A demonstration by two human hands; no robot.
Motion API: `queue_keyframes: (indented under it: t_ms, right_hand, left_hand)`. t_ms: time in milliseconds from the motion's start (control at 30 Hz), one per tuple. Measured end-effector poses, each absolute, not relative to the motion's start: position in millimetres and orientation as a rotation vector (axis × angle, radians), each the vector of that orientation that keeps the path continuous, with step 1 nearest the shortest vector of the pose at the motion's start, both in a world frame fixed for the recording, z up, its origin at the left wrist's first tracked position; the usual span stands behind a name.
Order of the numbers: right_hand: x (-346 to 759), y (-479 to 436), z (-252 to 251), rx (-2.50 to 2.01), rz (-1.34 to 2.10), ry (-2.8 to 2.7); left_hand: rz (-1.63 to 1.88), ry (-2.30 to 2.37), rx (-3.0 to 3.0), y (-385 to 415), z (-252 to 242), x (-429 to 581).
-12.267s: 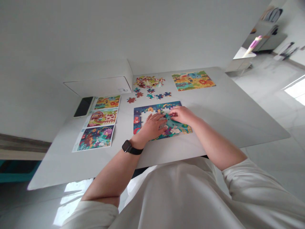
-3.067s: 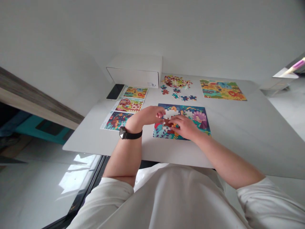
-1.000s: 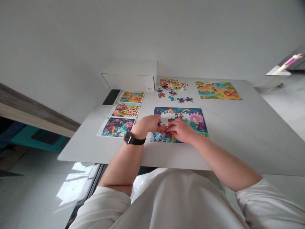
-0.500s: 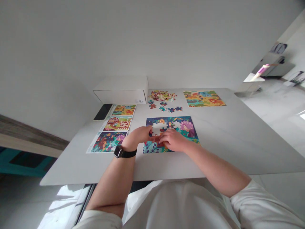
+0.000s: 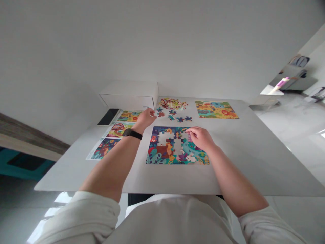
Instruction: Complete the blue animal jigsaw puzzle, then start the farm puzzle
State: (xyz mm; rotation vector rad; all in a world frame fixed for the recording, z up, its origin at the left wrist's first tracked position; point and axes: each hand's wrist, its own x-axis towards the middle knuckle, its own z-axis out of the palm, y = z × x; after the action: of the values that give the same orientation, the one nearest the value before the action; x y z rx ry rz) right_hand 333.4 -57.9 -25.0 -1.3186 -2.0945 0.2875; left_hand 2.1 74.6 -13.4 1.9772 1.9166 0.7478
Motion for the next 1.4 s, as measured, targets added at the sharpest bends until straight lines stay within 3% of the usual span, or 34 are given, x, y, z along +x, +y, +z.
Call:
queue_keyframes:
  t_ms: [267, 400, 900, 1267, 1400]
  right_hand:
    - [331.7, -56.7, -29.4, -1.407, 0.288, -2.150]
    - [331.7, -56.3, -26.7, -1.450, 0.284, -2.128]
    - [329.1, -57.1, -26.3, -1.530, 0.335, -2.142]
    - [325.0, -58.5, -32.3, -1.423, 0.365, -2.099]
    - [315.4, -65.1, -26.5, -1.351, 0.392, -2.091]
  left_hand:
    - [0.353, 1.993, 2.104, 113.4, -19.8, 27.6]
    - [0.317, 2.020, 2.110, 130.5, -26.7, 27.9]
    - [0.802, 1.791, 1.908, 118.6, -25.8, 24.6]
    - [1.212, 1.082, 1.756, -20.7, 25.4, 33.4]
    - [1.340, 0.988, 1.629, -43.5, 23.4, 28.6]
